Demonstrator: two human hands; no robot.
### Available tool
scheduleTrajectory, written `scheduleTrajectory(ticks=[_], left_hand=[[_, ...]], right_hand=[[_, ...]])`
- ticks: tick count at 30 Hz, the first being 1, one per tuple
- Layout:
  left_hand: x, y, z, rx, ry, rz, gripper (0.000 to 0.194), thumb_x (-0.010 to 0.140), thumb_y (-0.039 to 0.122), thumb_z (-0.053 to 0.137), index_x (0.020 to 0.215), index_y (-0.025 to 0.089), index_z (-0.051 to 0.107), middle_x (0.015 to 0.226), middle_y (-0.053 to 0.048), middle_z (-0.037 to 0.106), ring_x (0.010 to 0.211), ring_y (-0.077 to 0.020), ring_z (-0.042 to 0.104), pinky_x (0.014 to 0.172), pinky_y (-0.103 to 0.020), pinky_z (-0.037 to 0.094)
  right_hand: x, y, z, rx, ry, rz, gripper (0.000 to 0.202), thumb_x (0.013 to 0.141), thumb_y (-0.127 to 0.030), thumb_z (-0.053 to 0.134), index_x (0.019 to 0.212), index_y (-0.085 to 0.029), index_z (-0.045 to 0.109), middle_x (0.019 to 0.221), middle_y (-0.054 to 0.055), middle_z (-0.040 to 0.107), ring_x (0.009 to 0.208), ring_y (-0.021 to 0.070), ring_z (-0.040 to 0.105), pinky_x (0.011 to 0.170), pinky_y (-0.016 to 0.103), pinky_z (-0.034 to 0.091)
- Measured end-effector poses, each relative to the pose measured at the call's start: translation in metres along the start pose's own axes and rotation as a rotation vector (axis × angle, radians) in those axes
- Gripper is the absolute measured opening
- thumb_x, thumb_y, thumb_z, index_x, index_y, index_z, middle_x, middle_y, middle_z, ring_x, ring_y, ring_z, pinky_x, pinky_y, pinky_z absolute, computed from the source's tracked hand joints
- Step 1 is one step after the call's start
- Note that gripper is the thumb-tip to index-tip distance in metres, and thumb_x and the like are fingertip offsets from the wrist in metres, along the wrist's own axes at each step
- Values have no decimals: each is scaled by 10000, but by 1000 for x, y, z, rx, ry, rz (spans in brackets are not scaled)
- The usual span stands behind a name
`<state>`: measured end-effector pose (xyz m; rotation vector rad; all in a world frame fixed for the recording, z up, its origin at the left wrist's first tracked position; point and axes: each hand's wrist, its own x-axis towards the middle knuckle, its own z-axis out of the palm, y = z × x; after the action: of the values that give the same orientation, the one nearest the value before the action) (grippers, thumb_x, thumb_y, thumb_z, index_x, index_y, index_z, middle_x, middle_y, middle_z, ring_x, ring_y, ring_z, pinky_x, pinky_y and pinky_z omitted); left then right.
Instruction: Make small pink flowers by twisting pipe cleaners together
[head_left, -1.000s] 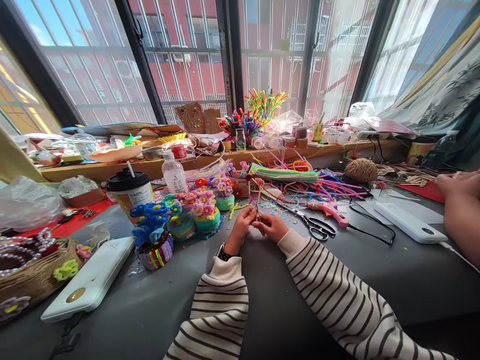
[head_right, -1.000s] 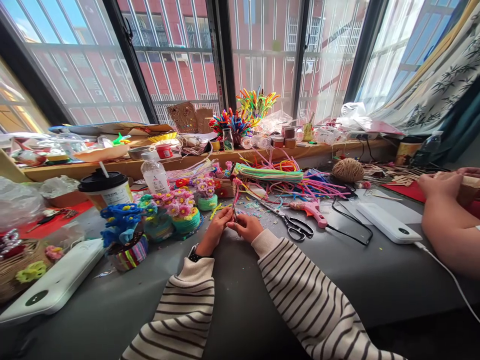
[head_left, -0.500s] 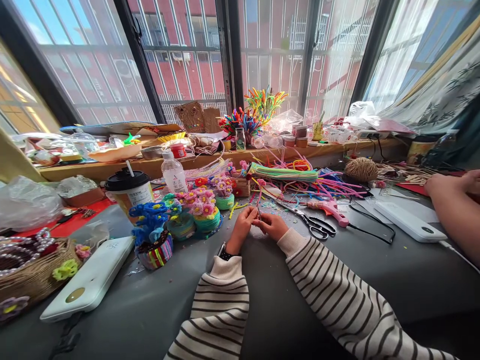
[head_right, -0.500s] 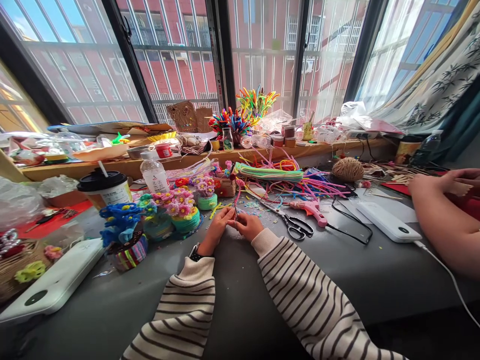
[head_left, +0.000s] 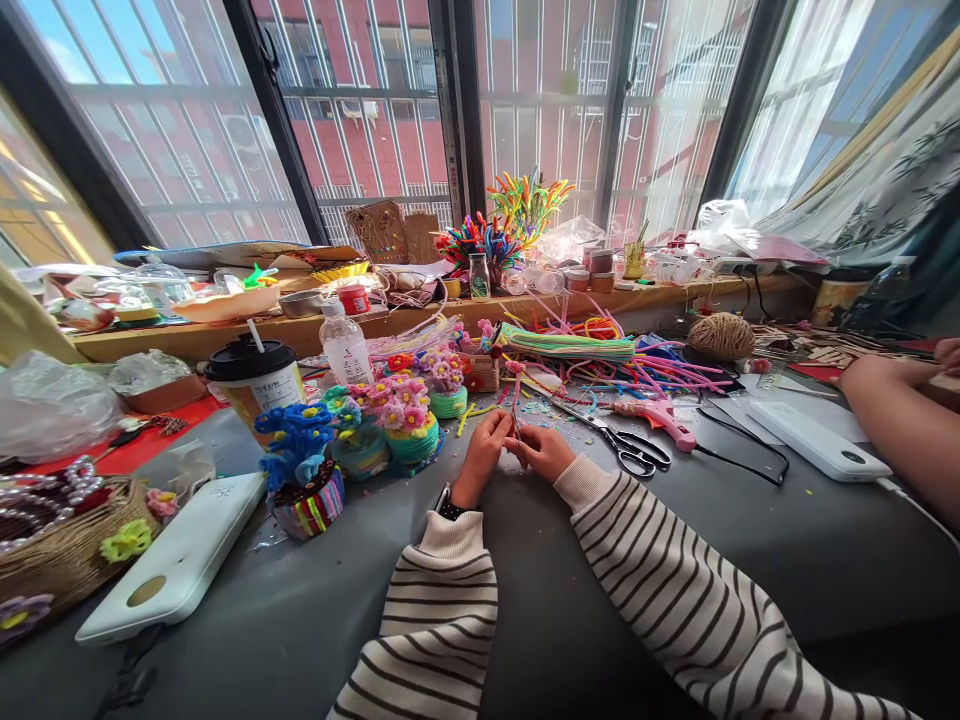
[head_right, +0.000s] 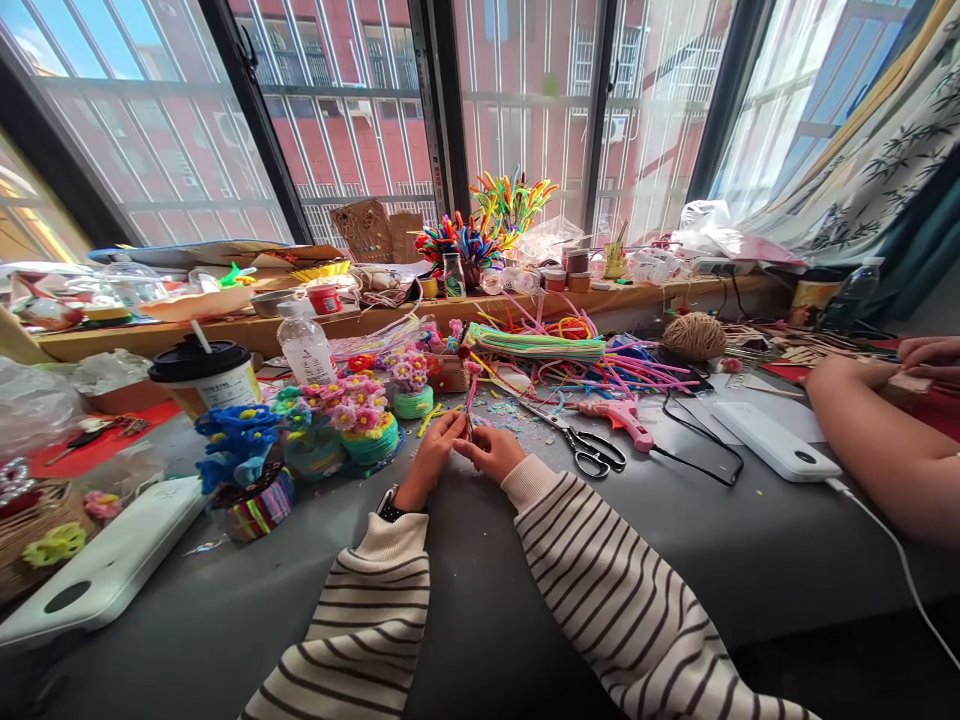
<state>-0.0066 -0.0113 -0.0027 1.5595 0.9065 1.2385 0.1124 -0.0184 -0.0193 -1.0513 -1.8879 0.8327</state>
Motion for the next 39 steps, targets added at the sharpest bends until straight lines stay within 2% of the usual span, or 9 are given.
scheduleTrajectory(ticks=[9,16,25,32,39], left_hand=[[2,-3,-1,-15,10,-8,225,723,365,423,610,171,412,557,30,392,517,-84,361,515,-227,323],[1,-2,-1,10,0,7,204,717,336,425,599,170,425,583,22,414,546,-91,388,545,-231,332],[0,0,0,15,24,6,190,714,337,427,616,174,430,548,28,402,518,-90,374,518,-230,320],[-1,3,0,72,-27,32,203,712,328,428,583,172,426,552,28,405,532,-89,388,526,-224,334],[-1,1,-1,100,-13,36,204,728,324,406,596,169,418,579,24,418,561,-88,392,561,-222,341]], right_hand=[[1,2,0,17,26,32,399,645,-560,489,567,-172,436,415,-54,400,391,61,356,414,202,289],[0,-1,-1,47,-2,23,418,667,-582,438,562,-177,426,434,-40,404,405,70,368,428,213,296],[2,1,-1,56,12,40,397,633,-561,494,558,-177,425,417,-56,377,397,64,338,423,212,277],[1,2,-1,85,-9,35,426,684,-570,432,534,-173,409,424,-39,414,405,63,370,417,204,285],[3,5,-2,125,1,53,374,641,-531,515,568,-170,448,400,-64,371,379,52,329,395,202,249]])
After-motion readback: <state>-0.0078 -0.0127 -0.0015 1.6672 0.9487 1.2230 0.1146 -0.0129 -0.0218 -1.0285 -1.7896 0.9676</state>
